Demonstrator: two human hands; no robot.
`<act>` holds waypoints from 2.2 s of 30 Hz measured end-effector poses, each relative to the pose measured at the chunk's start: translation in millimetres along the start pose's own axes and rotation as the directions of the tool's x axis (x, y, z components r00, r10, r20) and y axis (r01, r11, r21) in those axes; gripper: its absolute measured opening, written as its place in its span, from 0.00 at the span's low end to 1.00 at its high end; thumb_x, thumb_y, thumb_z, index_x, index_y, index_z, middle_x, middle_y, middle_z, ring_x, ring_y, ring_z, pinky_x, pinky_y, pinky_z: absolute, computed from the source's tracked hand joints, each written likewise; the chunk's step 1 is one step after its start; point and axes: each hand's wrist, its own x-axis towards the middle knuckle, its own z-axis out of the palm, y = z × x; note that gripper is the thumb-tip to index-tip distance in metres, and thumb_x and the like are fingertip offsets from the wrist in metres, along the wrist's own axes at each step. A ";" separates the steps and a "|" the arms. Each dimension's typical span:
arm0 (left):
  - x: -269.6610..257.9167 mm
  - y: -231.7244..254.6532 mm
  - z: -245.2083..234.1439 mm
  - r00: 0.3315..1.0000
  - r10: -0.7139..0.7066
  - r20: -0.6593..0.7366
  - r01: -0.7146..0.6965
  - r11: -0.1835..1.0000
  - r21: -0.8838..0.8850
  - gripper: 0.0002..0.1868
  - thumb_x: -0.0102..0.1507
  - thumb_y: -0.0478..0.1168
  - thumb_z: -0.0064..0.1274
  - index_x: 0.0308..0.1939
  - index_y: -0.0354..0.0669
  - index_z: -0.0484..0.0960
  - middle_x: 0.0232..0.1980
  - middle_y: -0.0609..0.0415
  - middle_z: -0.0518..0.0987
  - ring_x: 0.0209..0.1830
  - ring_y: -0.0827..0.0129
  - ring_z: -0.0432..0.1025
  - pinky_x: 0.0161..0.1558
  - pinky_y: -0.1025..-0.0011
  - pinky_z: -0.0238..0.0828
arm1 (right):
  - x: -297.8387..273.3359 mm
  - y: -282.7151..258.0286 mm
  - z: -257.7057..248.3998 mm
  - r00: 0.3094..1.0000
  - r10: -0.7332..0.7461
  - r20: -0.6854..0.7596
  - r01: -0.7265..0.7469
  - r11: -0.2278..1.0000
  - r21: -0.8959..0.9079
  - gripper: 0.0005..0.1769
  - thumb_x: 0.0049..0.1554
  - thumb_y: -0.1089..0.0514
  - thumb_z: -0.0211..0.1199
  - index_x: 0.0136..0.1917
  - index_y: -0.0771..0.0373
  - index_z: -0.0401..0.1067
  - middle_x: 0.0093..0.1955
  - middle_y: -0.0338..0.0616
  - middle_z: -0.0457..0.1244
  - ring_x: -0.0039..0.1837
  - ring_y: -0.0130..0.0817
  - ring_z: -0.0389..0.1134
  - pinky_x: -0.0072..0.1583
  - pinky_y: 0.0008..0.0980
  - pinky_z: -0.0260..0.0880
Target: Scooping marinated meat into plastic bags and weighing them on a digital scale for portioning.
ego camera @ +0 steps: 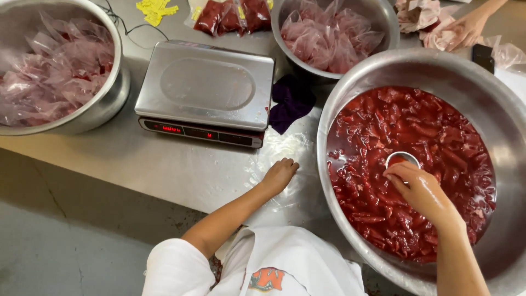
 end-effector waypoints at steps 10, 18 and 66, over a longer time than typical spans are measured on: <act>-11.2 13.6 -146.2 0.872 -0.487 0.056 0.252 0.348 -0.903 0.09 0.67 0.41 0.50 0.45 0.42 0.83 0.37 0.55 0.81 0.38 0.76 0.70 0.44 0.78 0.69 | 29.4 -60.5 -9.1 0.977 -0.200 -0.079 0.204 0.978 0.039 0.10 0.57 0.57 0.58 0.52 0.57 0.75 0.54 0.43 0.68 0.58 0.48 0.70 0.58 0.47 0.70; -5.7 51.4 -178.5 0.943 -0.261 0.204 0.207 -0.013 -0.978 0.09 0.67 0.41 0.50 0.43 0.40 0.82 0.36 0.52 0.82 0.37 0.75 0.76 0.45 0.77 0.75 | 80.3 -135.6 7.1 0.968 -0.239 -0.081 0.237 0.748 0.620 0.17 0.59 0.49 0.60 0.58 0.56 0.77 0.53 0.47 0.69 0.56 0.41 0.70 0.59 0.39 0.69; 93.9 82.2 -233.8 0.711 -0.505 -0.490 -0.025 0.678 -0.734 0.12 0.68 0.36 0.41 0.47 0.52 0.81 0.26 0.54 0.74 0.19 0.72 0.69 0.28 0.74 0.73 | 153.0 -84.0 62.0 0.922 0.128 -0.365 0.075 0.866 0.494 0.12 0.50 0.49 0.61 0.29 0.55 0.70 0.24 0.36 0.65 0.33 0.28 0.71 0.43 0.26 0.70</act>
